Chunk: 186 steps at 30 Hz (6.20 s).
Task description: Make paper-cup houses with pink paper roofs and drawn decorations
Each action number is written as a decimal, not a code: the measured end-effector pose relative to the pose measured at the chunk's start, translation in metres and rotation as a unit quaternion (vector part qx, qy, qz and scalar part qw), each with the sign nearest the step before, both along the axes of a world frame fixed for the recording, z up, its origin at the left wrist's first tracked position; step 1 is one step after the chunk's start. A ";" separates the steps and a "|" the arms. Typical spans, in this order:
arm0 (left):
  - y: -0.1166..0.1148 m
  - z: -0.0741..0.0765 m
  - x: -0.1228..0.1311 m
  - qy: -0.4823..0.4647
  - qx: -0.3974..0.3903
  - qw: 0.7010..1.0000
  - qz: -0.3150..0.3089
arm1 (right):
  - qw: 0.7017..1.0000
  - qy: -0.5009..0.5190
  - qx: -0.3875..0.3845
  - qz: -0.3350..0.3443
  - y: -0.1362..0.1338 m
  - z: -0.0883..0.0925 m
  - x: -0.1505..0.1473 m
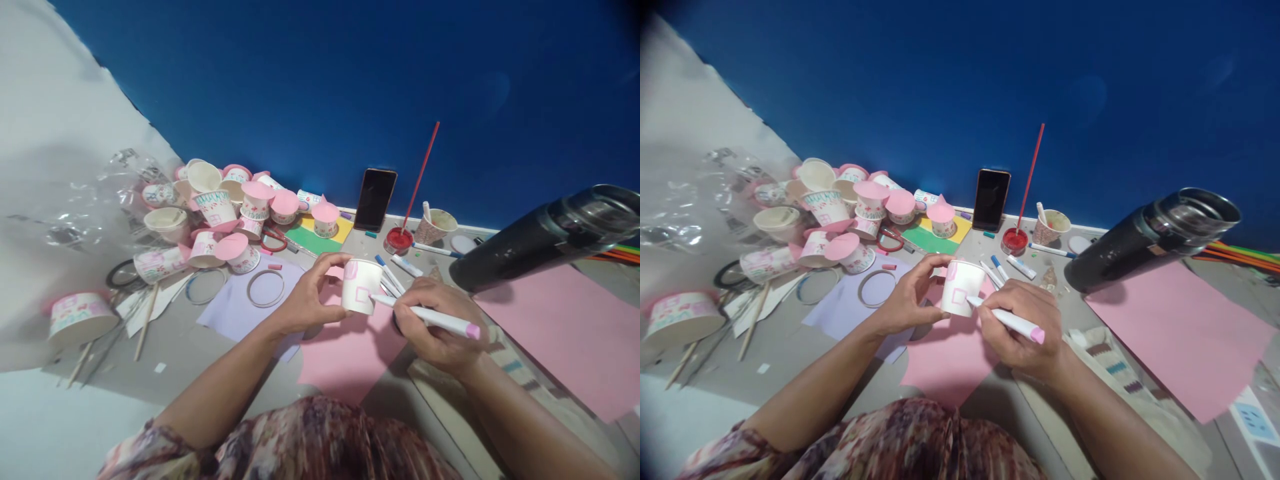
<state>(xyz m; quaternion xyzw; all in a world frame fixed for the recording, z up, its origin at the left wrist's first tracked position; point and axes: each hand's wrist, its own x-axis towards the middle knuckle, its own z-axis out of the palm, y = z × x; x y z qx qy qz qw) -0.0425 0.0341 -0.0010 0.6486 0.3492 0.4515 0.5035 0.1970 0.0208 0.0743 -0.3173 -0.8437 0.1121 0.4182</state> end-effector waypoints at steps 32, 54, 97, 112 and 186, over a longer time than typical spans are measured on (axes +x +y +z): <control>0.001 0.002 0.000 -0.016 -0.014 1.000 0.007 | 1.000 -0.003 0.013 0.024 -0.002 0.001 -0.004; 0.000 -0.003 0.000 -0.011 -0.007 1.000 -0.004 | 0.999 -0.023 -0.022 0.007 0.003 0.000 0.004; -0.005 0.007 0.002 0.082 0.036 0.996 0.030 | 1.000 -0.007 0.020 -0.003 0.001 -0.001 -0.001; -0.005 0.006 0.003 0.070 0.051 0.996 0.018 | 0.999 0.004 0.034 0.008 0.000 -0.006 -0.002; -0.015 -0.015 0.034 -0.114 -0.098 0.979 0.135 | 0.915 0.331 -0.189 -0.129 0.038 -0.072 -0.008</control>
